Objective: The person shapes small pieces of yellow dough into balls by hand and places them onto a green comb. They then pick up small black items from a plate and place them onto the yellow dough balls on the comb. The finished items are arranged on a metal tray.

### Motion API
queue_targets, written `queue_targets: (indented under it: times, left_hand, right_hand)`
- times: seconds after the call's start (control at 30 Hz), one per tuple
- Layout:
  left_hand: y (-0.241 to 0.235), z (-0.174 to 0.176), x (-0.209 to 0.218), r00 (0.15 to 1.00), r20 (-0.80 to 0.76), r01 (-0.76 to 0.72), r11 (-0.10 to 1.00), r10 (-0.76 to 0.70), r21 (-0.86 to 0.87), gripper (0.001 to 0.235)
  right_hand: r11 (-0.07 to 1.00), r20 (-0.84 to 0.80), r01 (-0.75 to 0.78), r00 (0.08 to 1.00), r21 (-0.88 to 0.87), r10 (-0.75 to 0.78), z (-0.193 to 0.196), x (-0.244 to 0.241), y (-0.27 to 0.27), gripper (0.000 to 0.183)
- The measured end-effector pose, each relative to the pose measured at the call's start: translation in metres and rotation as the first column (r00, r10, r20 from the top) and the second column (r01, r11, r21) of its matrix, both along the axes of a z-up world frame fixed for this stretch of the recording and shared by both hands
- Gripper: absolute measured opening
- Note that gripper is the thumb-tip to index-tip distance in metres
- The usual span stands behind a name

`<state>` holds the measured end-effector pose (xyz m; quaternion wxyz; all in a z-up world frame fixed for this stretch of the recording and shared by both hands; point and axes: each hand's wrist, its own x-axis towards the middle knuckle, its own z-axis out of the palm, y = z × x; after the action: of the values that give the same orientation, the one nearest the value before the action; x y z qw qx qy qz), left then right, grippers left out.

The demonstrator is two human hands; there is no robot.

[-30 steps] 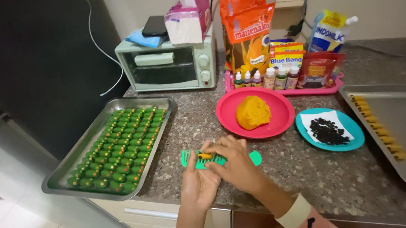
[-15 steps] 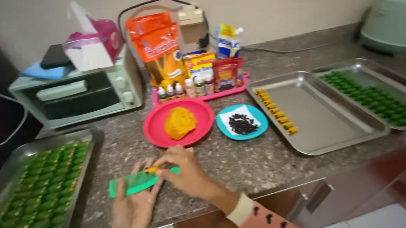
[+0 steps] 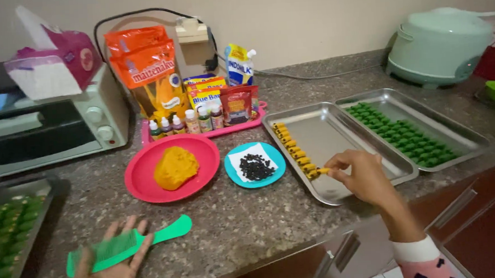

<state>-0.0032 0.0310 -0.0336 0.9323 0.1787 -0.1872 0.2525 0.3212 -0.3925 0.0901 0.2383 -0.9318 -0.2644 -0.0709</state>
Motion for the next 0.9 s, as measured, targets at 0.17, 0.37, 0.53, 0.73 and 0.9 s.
queue_targets:
  times: [0.17, 0.37, 0.53, 0.73, 0.9]
  left_hand:
    - [0.013, -0.021, -0.006, 0.979, -0.144, -0.113, 0.975, 0.142, 0.191, 0.092]
    - [0.008, -0.017, -0.007, 0.969, -0.187, -0.139, 0.981, 0.162, 0.132, 0.08]
    - [0.002, -0.01, -0.007, 0.977, -0.146, -0.127, 0.977, 0.153, 0.171, 0.088]
    - [0.003, -0.005, -0.006, 0.96, -0.228, -0.138, 0.983, 0.163, 0.123, 0.089]
    - [0.002, -0.001, -0.003, 0.919, -0.354, -0.163, 0.985, 0.172, 0.057, 0.093]
  right_hand:
    - [0.998, -0.107, -0.01, 0.994, -0.066, 0.003, -0.01, 0.003, 0.004, 0.012]
    - [0.983, -0.04, -0.035, 0.999, -0.182, 0.028, -0.031, 0.026, 0.007, 0.007]
    - [0.991, -0.054, -0.046, 0.998, -0.123, 0.04, -0.025, 0.022, 0.008, 0.008]
    - [0.991, -0.083, -0.04, 0.996, -0.131, 0.029, -0.003, 0.008, 0.011, 0.006]
    - [0.993, 0.034, -0.006, 0.999, 0.12, 0.002, 0.012, 0.008, 0.007, 0.013]
